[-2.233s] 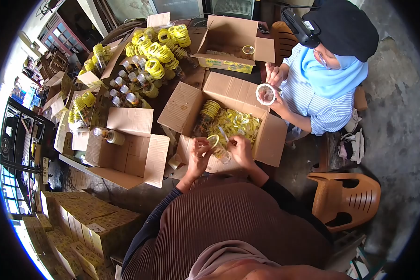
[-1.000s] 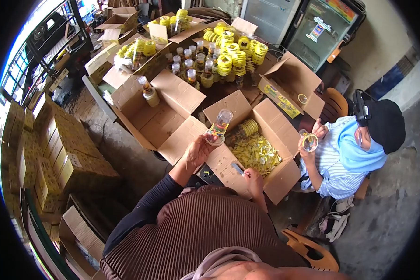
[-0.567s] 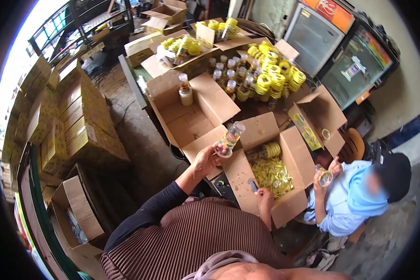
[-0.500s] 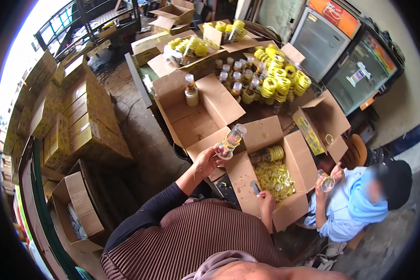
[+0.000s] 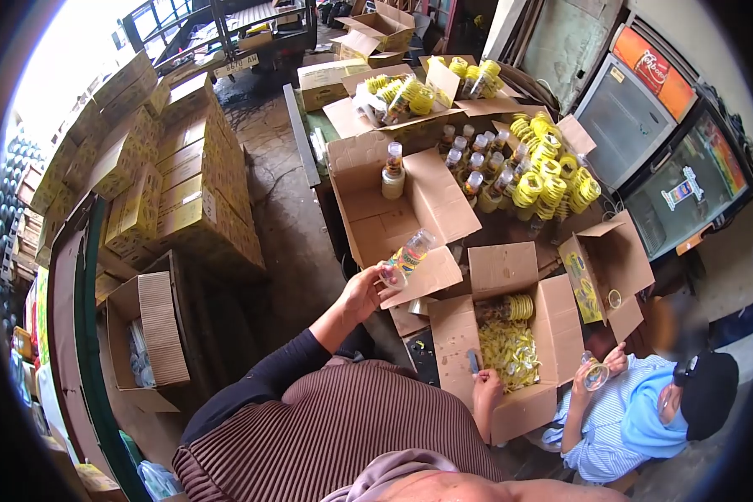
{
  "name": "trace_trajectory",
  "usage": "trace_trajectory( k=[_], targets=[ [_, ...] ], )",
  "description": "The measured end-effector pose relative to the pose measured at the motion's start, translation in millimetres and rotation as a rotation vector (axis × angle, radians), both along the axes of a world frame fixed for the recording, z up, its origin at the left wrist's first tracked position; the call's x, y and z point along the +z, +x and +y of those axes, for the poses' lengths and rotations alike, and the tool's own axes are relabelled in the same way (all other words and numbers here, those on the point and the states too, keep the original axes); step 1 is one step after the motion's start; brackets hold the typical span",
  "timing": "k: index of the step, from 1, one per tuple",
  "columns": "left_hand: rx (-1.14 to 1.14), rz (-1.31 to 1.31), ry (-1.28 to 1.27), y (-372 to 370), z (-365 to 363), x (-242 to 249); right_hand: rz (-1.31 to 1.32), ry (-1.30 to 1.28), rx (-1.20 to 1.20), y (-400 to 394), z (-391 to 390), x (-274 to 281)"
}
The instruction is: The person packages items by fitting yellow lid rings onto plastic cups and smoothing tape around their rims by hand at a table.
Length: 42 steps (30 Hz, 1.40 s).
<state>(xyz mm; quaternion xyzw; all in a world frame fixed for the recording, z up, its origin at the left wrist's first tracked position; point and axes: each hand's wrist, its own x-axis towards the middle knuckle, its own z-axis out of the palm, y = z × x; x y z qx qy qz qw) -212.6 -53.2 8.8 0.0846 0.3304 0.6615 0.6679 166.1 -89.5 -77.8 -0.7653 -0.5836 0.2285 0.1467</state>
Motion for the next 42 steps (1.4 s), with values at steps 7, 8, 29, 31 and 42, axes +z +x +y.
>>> trace_trajectory(
  k=[7, 8, 29, 31, 42],
  targets=[
    [0.106, 0.114, 0.016, -41, 2, 3, 0.002, 0.001, 0.005, 1, 0, 3],
    [0.137, 0.129, -0.016, -46, 4, 8, 0.003, 0.006, -0.003, 1, 0, 4],
    [0.251, 0.336, 0.001, -191, 312, -45, -0.117, 0.025, -0.337, -16, -9, -10],
    [0.207, 0.365, -0.033, -191, 332, -51, -0.121, 0.038, -0.355, -17, -10, -13],
    [0.050, 0.491, -0.170, -190, 360, -103, -0.044, 0.096, -0.358, -10, -21, -17]
  ],
)
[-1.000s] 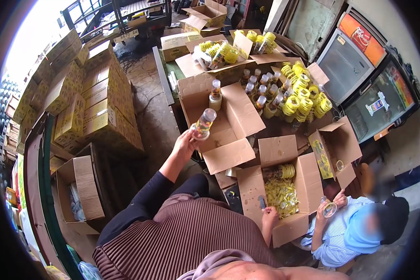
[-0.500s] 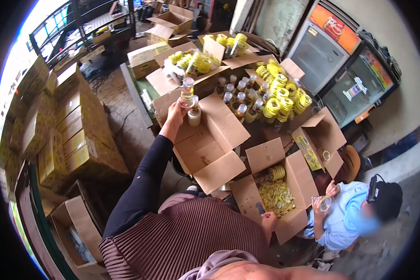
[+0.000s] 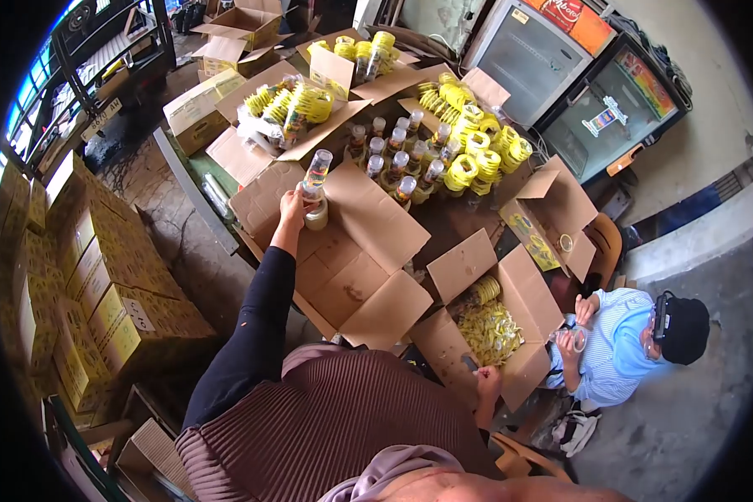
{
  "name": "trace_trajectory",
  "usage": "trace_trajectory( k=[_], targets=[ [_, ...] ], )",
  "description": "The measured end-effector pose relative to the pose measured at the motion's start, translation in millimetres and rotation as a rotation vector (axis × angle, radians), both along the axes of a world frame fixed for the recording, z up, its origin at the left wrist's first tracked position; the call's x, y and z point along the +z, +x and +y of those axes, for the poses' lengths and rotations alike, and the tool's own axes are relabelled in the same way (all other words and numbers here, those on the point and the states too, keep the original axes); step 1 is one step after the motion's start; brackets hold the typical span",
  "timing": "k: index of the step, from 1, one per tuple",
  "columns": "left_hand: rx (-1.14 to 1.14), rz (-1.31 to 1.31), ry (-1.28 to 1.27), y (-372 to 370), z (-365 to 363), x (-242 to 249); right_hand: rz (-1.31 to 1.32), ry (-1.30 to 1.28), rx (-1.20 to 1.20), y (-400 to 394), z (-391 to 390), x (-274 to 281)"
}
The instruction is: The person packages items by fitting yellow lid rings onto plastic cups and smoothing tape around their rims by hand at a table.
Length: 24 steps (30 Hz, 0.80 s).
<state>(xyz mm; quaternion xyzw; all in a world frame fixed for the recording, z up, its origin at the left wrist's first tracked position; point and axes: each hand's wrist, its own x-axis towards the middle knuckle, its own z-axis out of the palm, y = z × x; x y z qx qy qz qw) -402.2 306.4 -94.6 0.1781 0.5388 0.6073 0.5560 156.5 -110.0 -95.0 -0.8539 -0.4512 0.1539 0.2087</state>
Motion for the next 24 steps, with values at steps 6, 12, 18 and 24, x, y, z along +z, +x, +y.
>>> trace_trajectory(
  k=[6, 12, 18, 24],
  targets=[
    [-0.020, 0.417, -0.209, -16, 2, -20, -0.012, -0.004, -0.024, -9, 3, 12],
    [0.079, 1.616, 0.454, -29, -15, 20, -0.051, -0.025, -0.056, -10, 4, 11],
    [0.175, 1.488, 0.568, 5, -12, 143, -0.035, -0.053, -0.080, -9, 2, 8],
    [-0.521, 1.602, 0.081, 19, -11, 66, -0.041, -0.056, -0.090, -4, -2, 1]
  ],
)
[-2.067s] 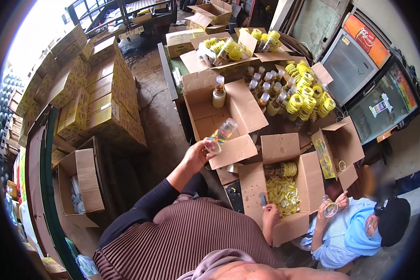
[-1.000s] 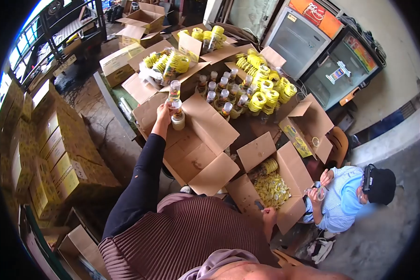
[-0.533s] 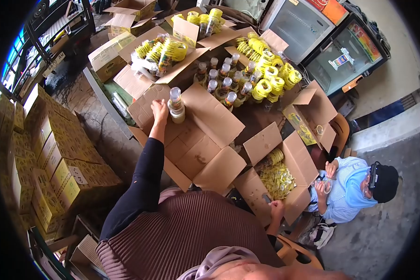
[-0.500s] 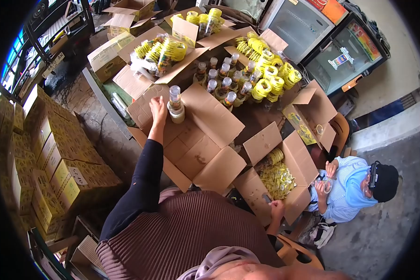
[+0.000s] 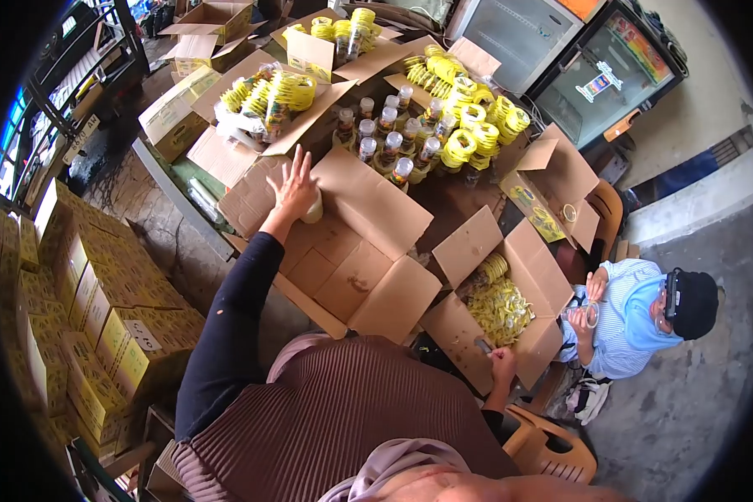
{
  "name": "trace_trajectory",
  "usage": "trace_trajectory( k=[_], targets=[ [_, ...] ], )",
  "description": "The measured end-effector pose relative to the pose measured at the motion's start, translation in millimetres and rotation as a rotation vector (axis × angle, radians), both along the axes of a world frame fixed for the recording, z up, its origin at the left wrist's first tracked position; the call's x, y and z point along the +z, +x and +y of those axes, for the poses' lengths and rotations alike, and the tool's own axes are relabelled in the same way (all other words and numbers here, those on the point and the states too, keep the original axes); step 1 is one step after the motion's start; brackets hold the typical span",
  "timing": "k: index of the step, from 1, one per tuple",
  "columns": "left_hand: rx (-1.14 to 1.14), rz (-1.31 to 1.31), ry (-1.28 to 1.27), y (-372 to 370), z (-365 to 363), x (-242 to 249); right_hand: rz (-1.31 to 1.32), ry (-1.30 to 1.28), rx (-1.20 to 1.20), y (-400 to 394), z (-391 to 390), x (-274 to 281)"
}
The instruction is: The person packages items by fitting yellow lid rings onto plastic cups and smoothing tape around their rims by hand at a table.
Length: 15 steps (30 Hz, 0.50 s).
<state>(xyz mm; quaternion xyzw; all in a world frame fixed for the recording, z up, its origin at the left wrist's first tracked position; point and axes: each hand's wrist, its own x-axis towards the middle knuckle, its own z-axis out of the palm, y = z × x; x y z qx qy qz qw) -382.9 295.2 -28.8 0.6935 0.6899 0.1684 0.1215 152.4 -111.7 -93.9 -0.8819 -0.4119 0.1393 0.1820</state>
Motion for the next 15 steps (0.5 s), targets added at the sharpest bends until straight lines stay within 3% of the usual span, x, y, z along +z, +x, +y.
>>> trace_trajectory(
  k=[2, 4, 10, 14, 15],
  targets=[
    [-0.082, 0.160, 0.157, -16, 17, -21, 0.017, 0.004, -0.015, -3, 5, 3],
    [-0.076, 0.064, 0.095, -14, 17, -16, -0.004, 0.003, 0.009, -5, 2, 6],
    [-0.066, 0.291, -0.051, -5, 19, 11, 0.013, -0.012, -0.034, -13, 4, 15],
    [-0.100, 0.234, 0.284, 18, 27, 21, 0.019, -0.044, -0.065, -16, 5, 19],
    [-0.143, 0.154, 0.268, 30, 27, 30, -0.011, -0.039, -0.054, -15, 4, 17]
  ],
)
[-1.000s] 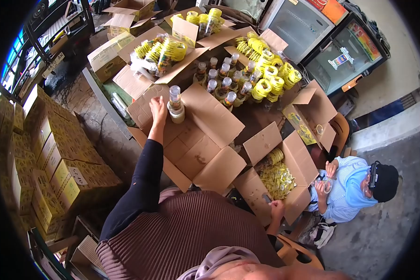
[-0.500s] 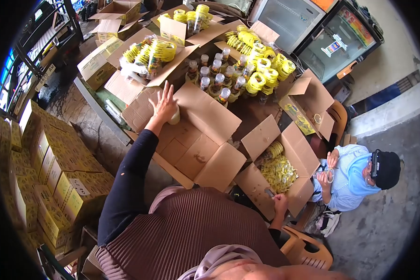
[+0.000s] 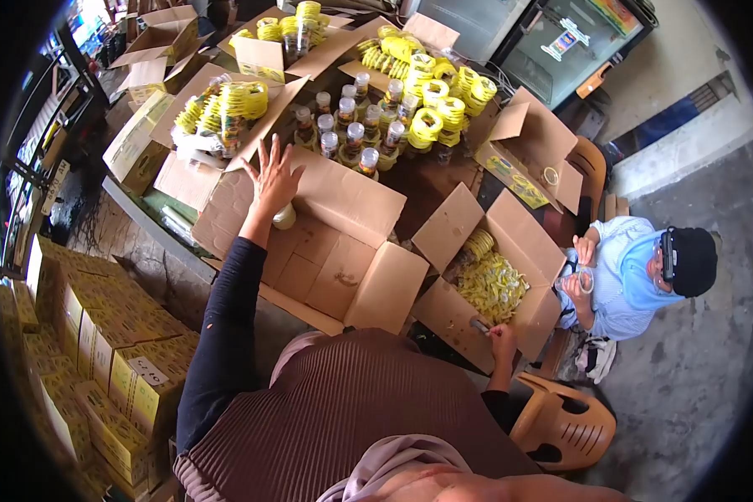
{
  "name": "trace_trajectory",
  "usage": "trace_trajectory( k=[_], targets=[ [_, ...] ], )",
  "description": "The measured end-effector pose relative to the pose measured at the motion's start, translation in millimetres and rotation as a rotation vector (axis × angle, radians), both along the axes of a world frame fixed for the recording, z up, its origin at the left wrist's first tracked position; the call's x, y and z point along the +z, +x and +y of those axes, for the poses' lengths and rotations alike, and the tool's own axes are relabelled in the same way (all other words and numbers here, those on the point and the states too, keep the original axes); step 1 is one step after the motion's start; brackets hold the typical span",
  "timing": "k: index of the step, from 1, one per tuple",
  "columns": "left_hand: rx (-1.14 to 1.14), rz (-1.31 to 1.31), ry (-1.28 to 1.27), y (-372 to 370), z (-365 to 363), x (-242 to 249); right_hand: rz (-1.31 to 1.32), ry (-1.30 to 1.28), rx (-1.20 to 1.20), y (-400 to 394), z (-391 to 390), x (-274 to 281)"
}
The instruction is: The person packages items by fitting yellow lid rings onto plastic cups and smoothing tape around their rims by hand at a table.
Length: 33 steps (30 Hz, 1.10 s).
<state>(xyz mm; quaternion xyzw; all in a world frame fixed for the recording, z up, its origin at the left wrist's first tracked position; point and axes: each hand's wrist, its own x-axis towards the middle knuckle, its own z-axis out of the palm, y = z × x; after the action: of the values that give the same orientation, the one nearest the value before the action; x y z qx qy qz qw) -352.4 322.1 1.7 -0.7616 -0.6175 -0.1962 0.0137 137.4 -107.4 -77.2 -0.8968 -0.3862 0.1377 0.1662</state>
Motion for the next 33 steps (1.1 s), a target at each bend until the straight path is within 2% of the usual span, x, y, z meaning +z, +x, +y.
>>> trace_trajectory(
  k=[3, 4, 11, 13, 15, 16, 17, 21, 22, 26, 28, 31, 33],
  targets=[
    [-0.166, -0.063, 0.020, 40, 6, 9, -0.027, -0.001, -0.004, 1, -1, -2],
    [-0.195, -0.053, -0.051, 56, 3, 20, -0.021, 0.000, -0.001, 1, -1, -2],
    [-0.484, -0.108, -0.076, 140, 5, 5, 0.030, 0.002, -0.110, -9, 2, 9],
    [-0.548, -0.165, 0.023, 166, -9, 7, 0.039, 0.036, -0.095, -11, 2, 9],
    [-0.692, -0.328, 0.023, 191, -19, 1, 0.049, 0.037, -0.116, -15, 3, 12],
    [-0.732, -0.408, 0.144, 208, -30, 0, 0.056, 0.042, -0.119, -16, 3, 13],
    [-0.799, -0.432, 0.109, 222, -40, -2, 0.055, 0.041, -0.132, -16, 3, 13],
    [-1.031, -0.298, 0.002, 272, -91, -3, 0.089, 0.060, -0.124, -18, 3, 15],
    [-1.044, -0.358, -0.167, 284, -105, -12, 0.097, 0.067, -0.124, -19, 2, 16],
    [-1.051, -0.370, -0.336, 321, -142, -45, 0.105, 0.107, -0.090, -15, -1, 9],
    [-0.944, -0.219, -0.513, 336, -153, -65, 0.069, 0.182, -0.032, -13, -4, 3],
    [-0.876, -0.099, -0.445, 356, -161, -92, 0.075, 0.172, 0.025, -8, -6, 0],
    [-0.843, -0.049, -0.528, 375, -161, -114, 0.047, 0.235, 0.100, -9, -2, 5]
  ],
)
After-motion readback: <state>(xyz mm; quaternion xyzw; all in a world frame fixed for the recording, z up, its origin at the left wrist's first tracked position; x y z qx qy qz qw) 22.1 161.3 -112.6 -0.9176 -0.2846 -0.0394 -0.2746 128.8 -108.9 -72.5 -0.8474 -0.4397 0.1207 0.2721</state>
